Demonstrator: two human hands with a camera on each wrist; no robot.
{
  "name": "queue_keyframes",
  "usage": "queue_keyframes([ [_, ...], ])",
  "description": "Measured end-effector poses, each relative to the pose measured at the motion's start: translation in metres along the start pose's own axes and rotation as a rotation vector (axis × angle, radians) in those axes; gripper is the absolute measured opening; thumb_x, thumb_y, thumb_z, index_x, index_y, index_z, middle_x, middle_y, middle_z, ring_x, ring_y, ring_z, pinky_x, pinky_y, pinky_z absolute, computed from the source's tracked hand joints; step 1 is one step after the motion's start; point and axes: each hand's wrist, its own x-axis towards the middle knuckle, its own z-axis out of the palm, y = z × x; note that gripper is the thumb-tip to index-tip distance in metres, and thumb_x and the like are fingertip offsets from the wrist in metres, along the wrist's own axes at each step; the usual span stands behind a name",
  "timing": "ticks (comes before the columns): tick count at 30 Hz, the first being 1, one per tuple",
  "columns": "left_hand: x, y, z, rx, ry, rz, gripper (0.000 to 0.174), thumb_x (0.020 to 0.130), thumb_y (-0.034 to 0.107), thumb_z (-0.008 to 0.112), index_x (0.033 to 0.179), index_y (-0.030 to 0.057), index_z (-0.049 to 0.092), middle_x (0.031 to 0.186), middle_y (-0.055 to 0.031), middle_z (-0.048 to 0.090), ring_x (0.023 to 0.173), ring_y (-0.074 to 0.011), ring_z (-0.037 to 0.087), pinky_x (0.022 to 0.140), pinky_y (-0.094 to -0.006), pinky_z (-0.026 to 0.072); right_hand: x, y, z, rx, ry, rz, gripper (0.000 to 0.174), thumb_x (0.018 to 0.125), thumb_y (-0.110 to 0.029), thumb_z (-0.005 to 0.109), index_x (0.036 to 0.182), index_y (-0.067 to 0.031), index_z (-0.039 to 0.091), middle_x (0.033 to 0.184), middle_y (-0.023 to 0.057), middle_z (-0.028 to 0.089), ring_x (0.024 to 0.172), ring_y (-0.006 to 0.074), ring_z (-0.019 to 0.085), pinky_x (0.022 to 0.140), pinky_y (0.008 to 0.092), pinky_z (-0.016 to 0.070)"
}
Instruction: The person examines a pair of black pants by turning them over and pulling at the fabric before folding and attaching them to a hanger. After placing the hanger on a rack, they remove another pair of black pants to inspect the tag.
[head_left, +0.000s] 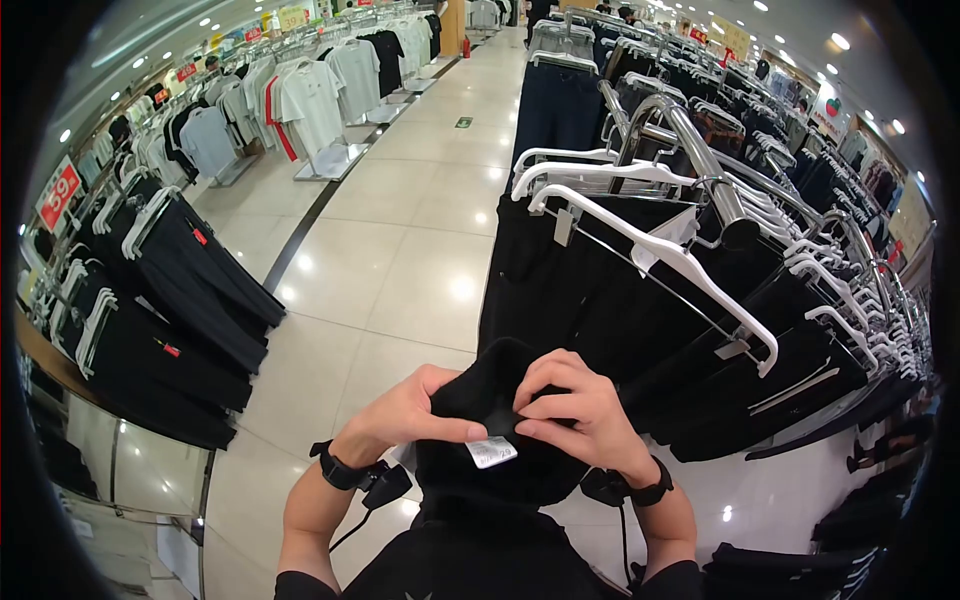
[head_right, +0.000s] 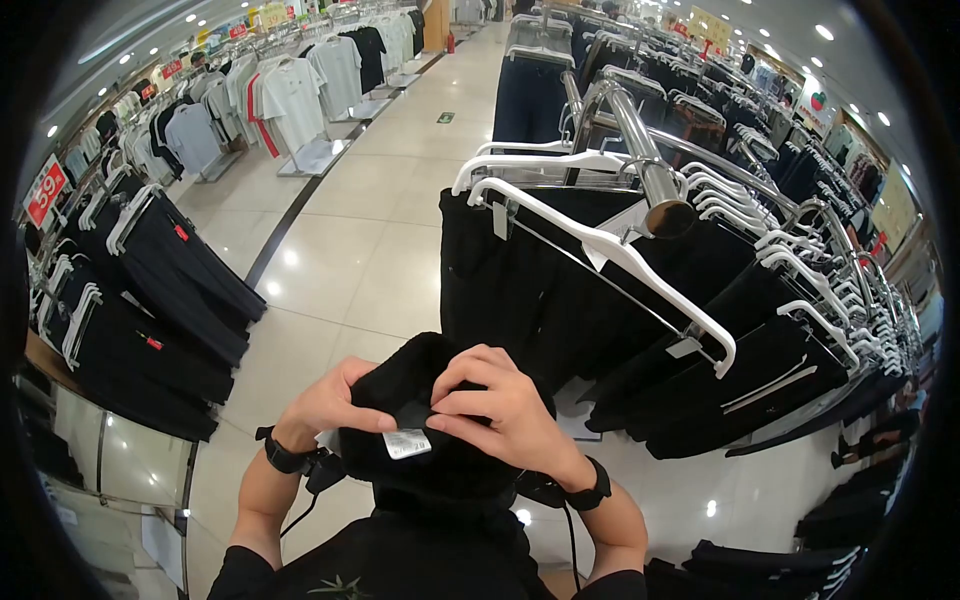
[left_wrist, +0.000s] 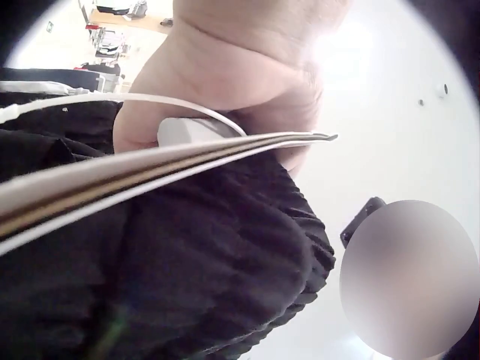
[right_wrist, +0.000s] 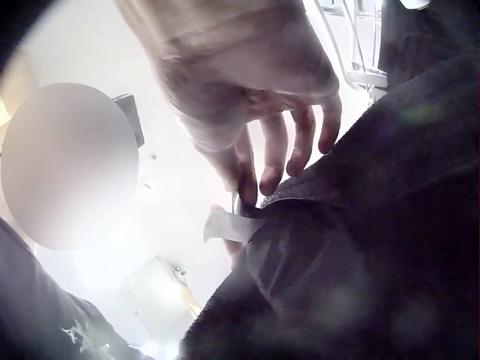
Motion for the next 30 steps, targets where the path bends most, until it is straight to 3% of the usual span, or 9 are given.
queue_keyframes([
  [3, -0.001, 0.003, 0.006, 0.043, -0.009, 0.038, 0.028, 0.075, 0.01, 0.079, 0.097, -0.001, 0.066, 0.082, 0.0022, 0.064, 0.076, -0.0048, 0.054, 0.068, -0.0217, 0.0433, 0.0, 0.002, 0.008, 0.091, -0.004, 0.01, 0.009, 0.077, -0.007, 0.074, 0.077, -0.0037, 0.065, 0.078, 0.0025, 0.061, 0.077, 0.019, 0.057, 0.077, 0.0309, 0.0403],
  [6, -0.005, 0.001, 0.008, 0.108, -0.008, 0.045, 0.028, 0.075, 0.011, 0.08, 0.096, 0.0001, 0.065, 0.081, 0.0025, 0.064, 0.075, -0.005, 0.054, 0.067, -0.0221, 0.0431, 0.003, -0.002, 0.012, 0.064, 0.085, 0.081, 0.009, 0.077, -0.005, 0.073, 0.076, -0.0027, 0.064, 0.078, 0.0038, 0.061, 0.074, 0.0199, 0.056, 0.073, 0.0304, 0.0407],
  [11, -0.009, 0.008, 0.013, 0.218, -0.021, 0.017, 0.026, 0.076, 0.011, 0.076, 0.095, 0.0011, 0.062, 0.079, 0.0016, 0.063, 0.072, -0.0053, 0.053, 0.066, -0.0228, 0.0429, 0.013, -0.01, 0.017, 0.014, 0.157, 0.025, 0.007, 0.077, 0.002, 0.069, 0.076, 0.0006, 0.062, 0.079, 0.0061, 0.06, 0.073, 0.0193, 0.057, 0.063, 0.0279, 0.0433],
  [19, -0.017, 0.017, 0.017, 0.262, -0.01, -0.07, 0.023, 0.075, 0.007, 0.073, 0.091, -0.0003, 0.059, 0.071, 0.0032, 0.056, 0.065, -0.0055, 0.05, 0.057, -0.0234, 0.0406, 0.022, -0.004, 0.026, 0.026, 0.203, 0.061, 0.009, 0.078, -0.002, 0.071, 0.076, -0.0001, 0.062, 0.078, 0.0066, 0.06, 0.072, 0.0213, 0.056, 0.062, 0.0302, 0.0432],
  [22, -0.018, 0.012, 0.018, 0.296, -0.006, 0.077, 0.024, 0.075, 0.008, 0.073, 0.093, -0.0006, 0.059, 0.072, 0.0023, 0.056, 0.063, -0.0063, 0.05, 0.057, -0.0238, 0.041, 0.024, -0.005, 0.027, 0.04, 0.191, 0.072, 0.009, 0.079, -0.001, 0.07, 0.077, 0.0007, 0.061, 0.079, 0.0072, 0.06, 0.071, 0.0208, 0.057, 0.061, 0.0295, 0.0444],
  [30, -0.024, 0.011, 0.018, 0.312, 0.028, 0.047, 0.017, 0.082, 0.013, 0.067, 0.09, -0.0003, 0.059, 0.073, -0.0007, 0.059, 0.069, -0.0078, 0.05, 0.065, -0.0249, 0.0422, 0.024, -0.009, 0.032, 0.105, 0.171, 0.072, 0.009, 0.08, 0.0, 0.069, 0.077, 0.002, 0.06, 0.079, 0.0081, 0.06, 0.067, 0.0189, 0.058, 0.06, 0.0272, 0.0454],
])
